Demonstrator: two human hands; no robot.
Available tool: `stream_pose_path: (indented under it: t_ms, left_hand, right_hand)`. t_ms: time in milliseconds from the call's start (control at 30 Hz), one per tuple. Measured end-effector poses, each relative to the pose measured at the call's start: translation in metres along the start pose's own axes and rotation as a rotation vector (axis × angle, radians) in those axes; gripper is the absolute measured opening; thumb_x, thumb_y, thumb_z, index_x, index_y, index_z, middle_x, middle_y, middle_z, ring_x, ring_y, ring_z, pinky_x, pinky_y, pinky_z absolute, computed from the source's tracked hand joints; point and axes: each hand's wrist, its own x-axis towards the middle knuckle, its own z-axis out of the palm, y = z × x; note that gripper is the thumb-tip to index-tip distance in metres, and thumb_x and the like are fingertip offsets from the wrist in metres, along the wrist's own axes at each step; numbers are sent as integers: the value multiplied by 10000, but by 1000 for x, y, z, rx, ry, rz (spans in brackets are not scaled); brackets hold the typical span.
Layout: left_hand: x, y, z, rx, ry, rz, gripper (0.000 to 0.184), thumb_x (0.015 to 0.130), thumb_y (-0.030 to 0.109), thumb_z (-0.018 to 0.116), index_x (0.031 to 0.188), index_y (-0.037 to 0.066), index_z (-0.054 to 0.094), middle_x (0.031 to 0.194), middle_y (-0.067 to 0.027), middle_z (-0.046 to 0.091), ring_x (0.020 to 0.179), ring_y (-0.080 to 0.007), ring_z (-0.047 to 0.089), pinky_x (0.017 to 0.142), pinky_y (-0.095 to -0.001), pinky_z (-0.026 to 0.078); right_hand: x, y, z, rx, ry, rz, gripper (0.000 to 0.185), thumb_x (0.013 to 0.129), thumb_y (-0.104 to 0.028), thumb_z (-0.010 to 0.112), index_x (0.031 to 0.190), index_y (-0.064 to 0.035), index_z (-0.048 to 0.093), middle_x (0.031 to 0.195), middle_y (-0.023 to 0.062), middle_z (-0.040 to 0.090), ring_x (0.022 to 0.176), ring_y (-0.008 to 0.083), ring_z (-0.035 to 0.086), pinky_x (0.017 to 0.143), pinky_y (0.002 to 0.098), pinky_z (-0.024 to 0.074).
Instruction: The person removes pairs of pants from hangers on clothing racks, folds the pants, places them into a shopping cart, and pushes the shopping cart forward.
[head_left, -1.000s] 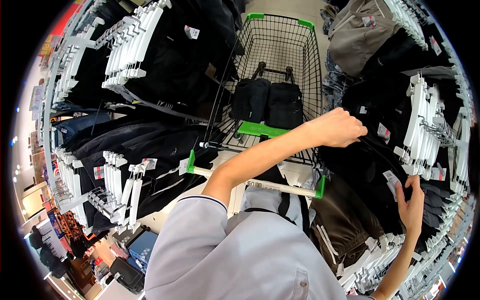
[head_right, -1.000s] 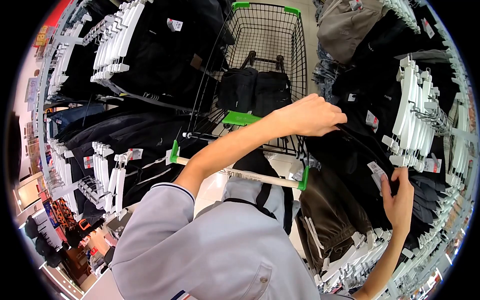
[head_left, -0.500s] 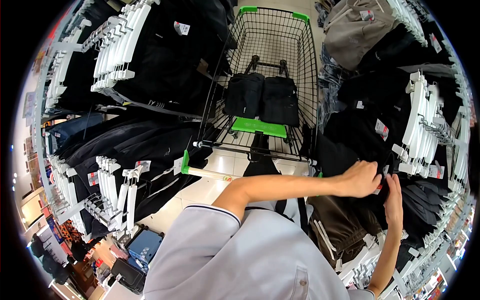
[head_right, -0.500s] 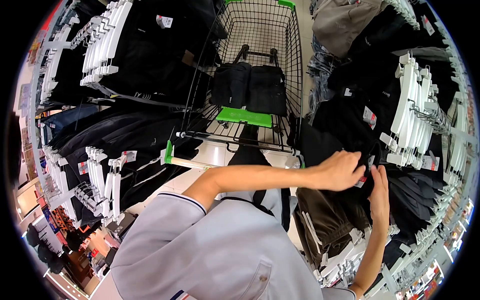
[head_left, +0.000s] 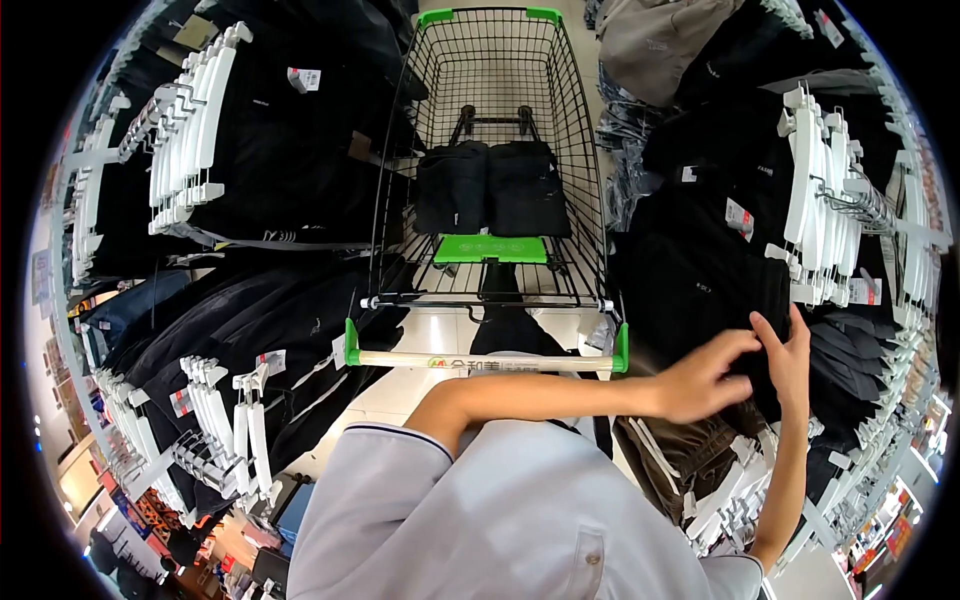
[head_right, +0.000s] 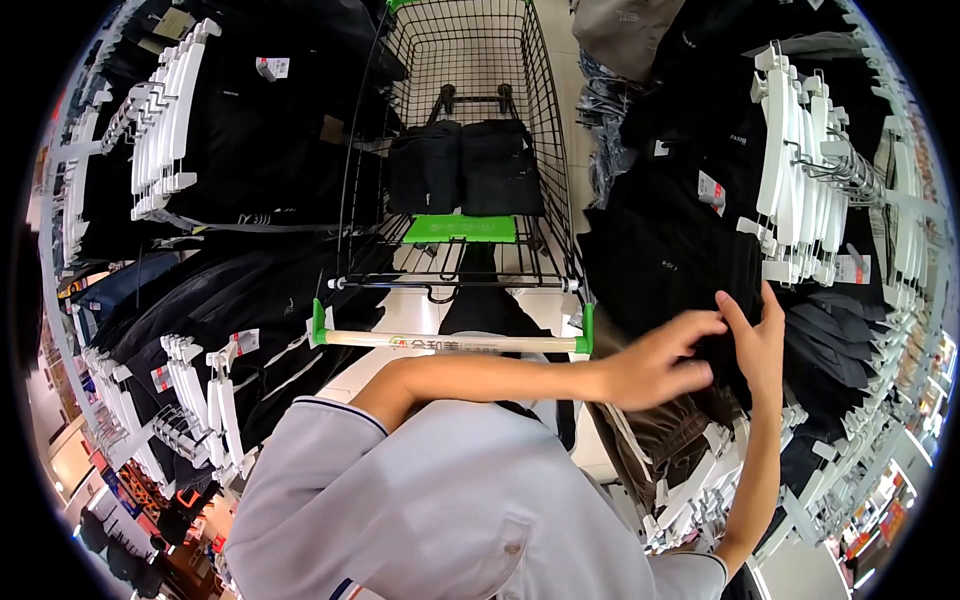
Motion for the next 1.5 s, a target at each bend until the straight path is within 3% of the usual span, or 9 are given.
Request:
stream_pose_path:
  t_ms: [200, 400, 467, 500, 533, 700, 867, 1233, 1500]
  left_hand:
    - [8, -47, -92, -752, 714, -527, 987, 956, 694, 564, 1600, -16, 331, 1575, -257, 387, 1443, -392, 434, 1107, -575, 480]
    - [11, -66, -128, -1056, 528, -580, 1110, 925, 854, 422, 1637, 9, 323, 1620, -254, 403, 1475, -415, 431, 1184, -621, 385]
    - [18, -114, -148, -1352, 363, -413, 1009, 951, 842, 379, 1597, 71, 459, 1536, -195, 565, 1416, -377, 540, 1210, -579, 379]
    - [17, -122, -158, -1353, 331, -382, 1009, 951, 842, 380, 1596, 71, 460, 1536, -194, 565, 1415, -377, 541, 1209, -578, 381]
    - [9, -119, -167, -1322, 326, -367, 1008, 951, 843, 380, 1595, 71, 462, 1535, -194, 566, 1414, -376, 543, 1208, -577, 383]
    - [-18, -106, -212, -1250, 340, -305, 1007, 950, 845, 383, 1590, 72, 468, 1534, -190, 569, 1409, -375, 549, 1203, -572, 391]
    - [-30, -86, -257, -1191, 367, -205, 1006, 948, 847, 385, 1585, 73, 475, 1532, -187, 572, 1404, -373, 554, 1198, -567, 399]
    - [-15, -88, -244, -1176, 417, -233, 1004, 946, 851, 390, 1575, 75, 490, 1529, -180, 579, 1394, -369, 567, 1187, -557, 418]
    - [-13, -89, -259, -1216, 423, -203, 1003, 944, 854, 394, 1568, 76, 501, 1527, -174, 583, 1386, -366, 577, 1179, -549, 431]
  right_hand:
    - [-58, -90, -19, -309, -13, -287, 430, 864, -25, 819, 1214, 120, 615, 1012, 141, 747, 923, 127, 642, 865, 291, 530]
    - [-133, -104, -59, -527, 151, -919, 748, 644, -240, 869, 1293, 60, 648, 1145, 196, 679, 1091, 334, 641, 996, 440, 488]
    - [-129, -97, -22, -160, 362, -1078, 661, 768, -531, 806, 983, 87, 711, 820, 221, 701, 636, 306, 681, 563, 407, 560]
    - [-117, -112, -37, -109, -86, -1123, 607, 891, -544, 708, 932, 62, 729, 760, 165, 704, 582, 289, 692, 494, 361, 574]
    - [-133, -110, -13, -59, 100, -1050, 466, 696, -433, 727, 804, 17, 667, 678, 144, 648, 536, 279, 631, 515, 388, 538]
    - [-113, -155, 2, -304, -535, -1084, 536, 1069, -447, 499, 994, 23, 745, 865, 123, 730, 695, 263, 743, 606, 353, 638]
    - [-81, -159, 37, -464, -740, -1008, 522, 641, -196, 816, 1127, -32, 715, 964, 72, 734, 794, 236, 743, 717, 338, 614]
    - [110, -164, 134, -327, -697, -781, 490, 688, -145, 872, 1112, 15, 686, 977, 167, 659, 1012, 373, 627, 978, 417, 491]
    - [180, -132, 180, -107, -792, -600, 946, 655, -111, 920, 1497, -20, 497, 1606, 196, 447, 1519, 324, 405, 1231, 416, 331]
